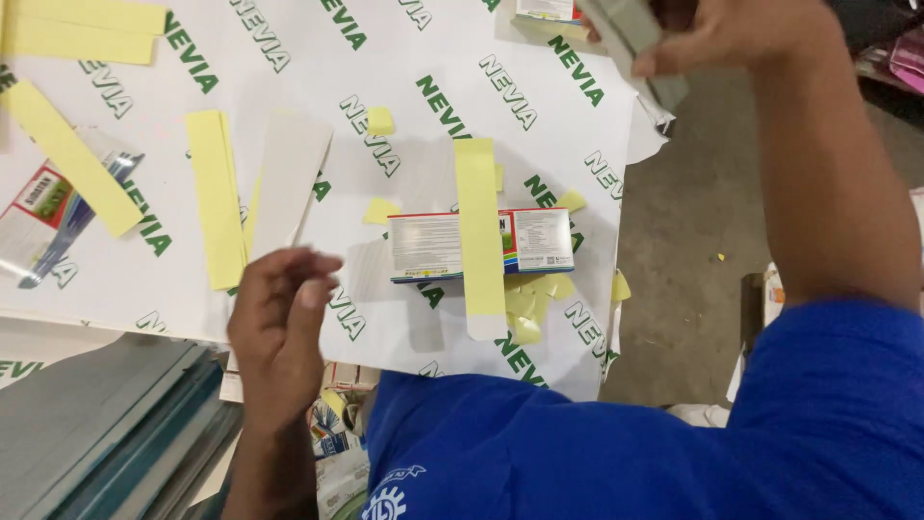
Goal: Bundling printed paper boxes with paper strips and sorting them into stacks.
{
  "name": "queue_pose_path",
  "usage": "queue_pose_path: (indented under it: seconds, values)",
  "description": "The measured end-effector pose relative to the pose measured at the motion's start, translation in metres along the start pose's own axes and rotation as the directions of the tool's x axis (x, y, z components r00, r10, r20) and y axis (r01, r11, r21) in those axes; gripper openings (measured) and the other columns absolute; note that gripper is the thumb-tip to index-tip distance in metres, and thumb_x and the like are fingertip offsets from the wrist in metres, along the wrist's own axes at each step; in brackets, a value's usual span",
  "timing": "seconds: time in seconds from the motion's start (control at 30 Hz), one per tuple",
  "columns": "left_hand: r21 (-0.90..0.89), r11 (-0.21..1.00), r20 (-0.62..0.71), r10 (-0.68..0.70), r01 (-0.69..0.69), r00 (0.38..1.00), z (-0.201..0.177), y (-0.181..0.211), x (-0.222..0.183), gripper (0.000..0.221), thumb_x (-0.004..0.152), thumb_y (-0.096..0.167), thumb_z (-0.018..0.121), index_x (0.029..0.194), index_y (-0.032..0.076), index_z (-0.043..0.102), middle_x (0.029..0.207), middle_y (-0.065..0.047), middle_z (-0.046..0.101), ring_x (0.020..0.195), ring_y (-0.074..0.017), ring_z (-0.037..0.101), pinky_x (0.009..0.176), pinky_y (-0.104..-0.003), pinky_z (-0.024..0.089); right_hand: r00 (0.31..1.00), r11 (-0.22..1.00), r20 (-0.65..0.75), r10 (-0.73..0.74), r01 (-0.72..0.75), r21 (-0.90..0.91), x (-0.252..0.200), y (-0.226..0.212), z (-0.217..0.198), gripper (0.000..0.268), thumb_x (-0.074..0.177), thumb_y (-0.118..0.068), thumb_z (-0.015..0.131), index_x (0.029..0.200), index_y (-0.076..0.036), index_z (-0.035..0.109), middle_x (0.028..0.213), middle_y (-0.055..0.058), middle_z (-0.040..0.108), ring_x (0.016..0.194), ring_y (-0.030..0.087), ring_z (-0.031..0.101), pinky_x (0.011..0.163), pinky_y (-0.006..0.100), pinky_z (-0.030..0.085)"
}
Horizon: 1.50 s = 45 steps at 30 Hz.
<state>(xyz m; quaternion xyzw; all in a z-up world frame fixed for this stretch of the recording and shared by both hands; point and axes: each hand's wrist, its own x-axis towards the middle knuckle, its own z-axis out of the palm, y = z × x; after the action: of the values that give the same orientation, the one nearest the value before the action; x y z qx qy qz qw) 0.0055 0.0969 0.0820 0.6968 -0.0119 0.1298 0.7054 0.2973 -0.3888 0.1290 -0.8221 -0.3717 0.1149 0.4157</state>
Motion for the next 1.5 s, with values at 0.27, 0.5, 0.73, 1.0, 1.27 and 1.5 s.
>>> queue_pose_path:
  seconds: [0.27, 0.5, 0.73, 1.0, 1.27, 1.5]
  values:
    - [-0.372, 0.789, 0.547, -0.238, 0.488, 0.802, 0.063, 0.05, 0.054, 0.047, 0.104, 0.036, 0.05, 0.127, -0.004, 0.064, 0.11, -0.013, 0.074, 0.094, -0.0156, 0.073, 0.084, -0.03, 0.06, 0.997, 0.785, 0.067, -0.041, 0.073, -0.616, -0.032, -0.218, 0.146, 0.102, 0.064, -0.023, 0.09, 0.154, -0.01, 0.044, 0.136, 0.021, 0.06, 0.121, 0.036, 0.06, 0.097, 0.045, 0.052]
    - [-0.387, 0.814, 0.501, -0.209, 0.434, 0.84, 0.067, 0.019, 0.032, 0.03, 0.1, 0.01, 0.069, 0.123, -0.007, 0.063, 0.112, -0.016, 0.074, 0.098, -0.0143, 0.071, 0.092, -0.029, 0.058, 0.999, 0.666, -0.027, 0.039, -0.046, -0.745, -0.068, -0.251, 0.174, 0.098, 0.064, -0.026, 0.089, 0.15, -0.015, 0.043, 0.136, 0.013, 0.058, 0.127, 0.033, 0.057, 0.103, 0.05, 0.05]
    - [-0.41, 0.797, 0.486, -0.22, 0.443, 0.846, 0.047, 0.023, 0.029, 0.033, 0.098, 0.012, 0.07, 0.125, -0.007, 0.063, 0.113, -0.017, 0.075, 0.101, -0.0188, 0.073, 0.095, -0.033, 0.06, 0.808, 0.979, -0.561, 0.183, -0.097, 0.18, -0.114, -0.195, 0.192, 0.082, 0.093, -0.042, 0.067, 0.157, -0.001, 0.037, 0.149, 0.022, 0.055, 0.135, 0.025, 0.058, 0.107, 0.038, 0.054]
    - [-0.126, 0.984, 0.522, -0.04, 0.123, 0.852, 0.044, 0.002, 0.04, 0.027, 0.106, 0.015, 0.066, 0.128, 0.0, 0.059, 0.114, -0.013, 0.075, 0.105, -0.0146, 0.073, 0.093, -0.032, 0.061, 0.817, 0.8, -0.475, 0.328, 0.027, 0.599, -0.12, -0.16, 0.228, 0.051, 0.112, -0.002, 0.067, 0.158, 0.003, 0.045, 0.129, 0.017, 0.068, 0.118, 0.016, 0.067, 0.107, 0.031, 0.058]
    - [0.243, 0.927, 0.445, 0.155, -0.285, 0.882, 0.042, -0.037, 0.039, 0.035, 0.107, 0.007, 0.07, 0.14, 0.008, 0.059, 0.127, -0.011, 0.075, 0.12, -0.0216, 0.074, 0.104, -0.041, 0.059, 0.762, 0.997, -0.645, 0.065, -0.077, 0.01, -0.111, -0.135, 0.257, 0.045, 0.113, 0.004, 0.07, 0.15, -0.003, 0.045, 0.13, 0.017, 0.062, 0.117, 0.023, 0.062, 0.103, 0.034, 0.054]
    - [0.4, 0.685, 0.412, 0.459, -0.609, 0.787, 0.048, -0.048, 0.031, 0.063, 0.101, 0.009, 0.072, 0.156, 0.007, 0.041, 0.153, -0.015, 0.055, 0.135, -0.0282, 0.062, 0.115, -0.047, 0.048, 0.786, 0.934, -0.604, -0.128, -0.11, -0.341, -0.106, -0.145, 0.258, 0.048, 0.115, -0.007, 0.069, 0.155, -0.006, 0.043, 0.137, 0.017, 0.067, 0.123, 0.025, 0.067, 0.102, 0.037, 0.056]
